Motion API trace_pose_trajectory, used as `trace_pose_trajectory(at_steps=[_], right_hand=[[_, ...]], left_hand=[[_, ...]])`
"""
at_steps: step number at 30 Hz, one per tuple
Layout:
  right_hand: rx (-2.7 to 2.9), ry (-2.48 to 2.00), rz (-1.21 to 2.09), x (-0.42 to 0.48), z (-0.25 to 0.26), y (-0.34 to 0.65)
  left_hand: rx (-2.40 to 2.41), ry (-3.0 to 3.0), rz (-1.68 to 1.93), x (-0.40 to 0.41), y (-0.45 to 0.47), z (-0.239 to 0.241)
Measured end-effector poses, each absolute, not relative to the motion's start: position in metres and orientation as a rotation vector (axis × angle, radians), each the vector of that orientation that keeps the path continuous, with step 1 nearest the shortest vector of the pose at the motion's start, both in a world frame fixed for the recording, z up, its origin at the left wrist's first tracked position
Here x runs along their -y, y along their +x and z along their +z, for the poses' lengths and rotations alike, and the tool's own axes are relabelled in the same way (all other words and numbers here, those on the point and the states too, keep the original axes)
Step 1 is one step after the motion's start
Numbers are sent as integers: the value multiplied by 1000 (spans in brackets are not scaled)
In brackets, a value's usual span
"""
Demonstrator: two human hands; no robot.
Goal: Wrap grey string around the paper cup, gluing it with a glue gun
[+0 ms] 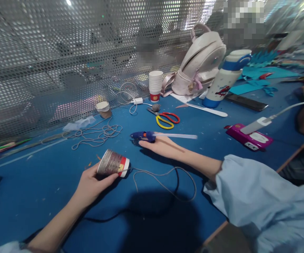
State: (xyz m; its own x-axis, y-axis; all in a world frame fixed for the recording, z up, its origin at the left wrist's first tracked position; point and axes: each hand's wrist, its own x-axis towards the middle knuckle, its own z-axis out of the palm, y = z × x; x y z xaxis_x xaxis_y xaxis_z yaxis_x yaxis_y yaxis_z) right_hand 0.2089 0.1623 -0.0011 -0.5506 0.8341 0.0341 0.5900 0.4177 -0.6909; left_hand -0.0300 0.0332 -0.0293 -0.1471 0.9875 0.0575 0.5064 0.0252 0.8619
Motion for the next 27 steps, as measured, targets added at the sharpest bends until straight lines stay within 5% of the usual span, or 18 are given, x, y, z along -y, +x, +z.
trace_pose_trajectory(at_steps=[12,24,27], right_hand=[[2604,-1389,278,-137,25,250],[1986,-847,1800,-119,4,173],[1959,-797,1949,-120,1,166]], left_hand=[[-1726,1238,1167,-34,-32,-34],[-1954,1408,1116,-25,-12,-7],[-2005,1437,1125,-25,-9,-2]])
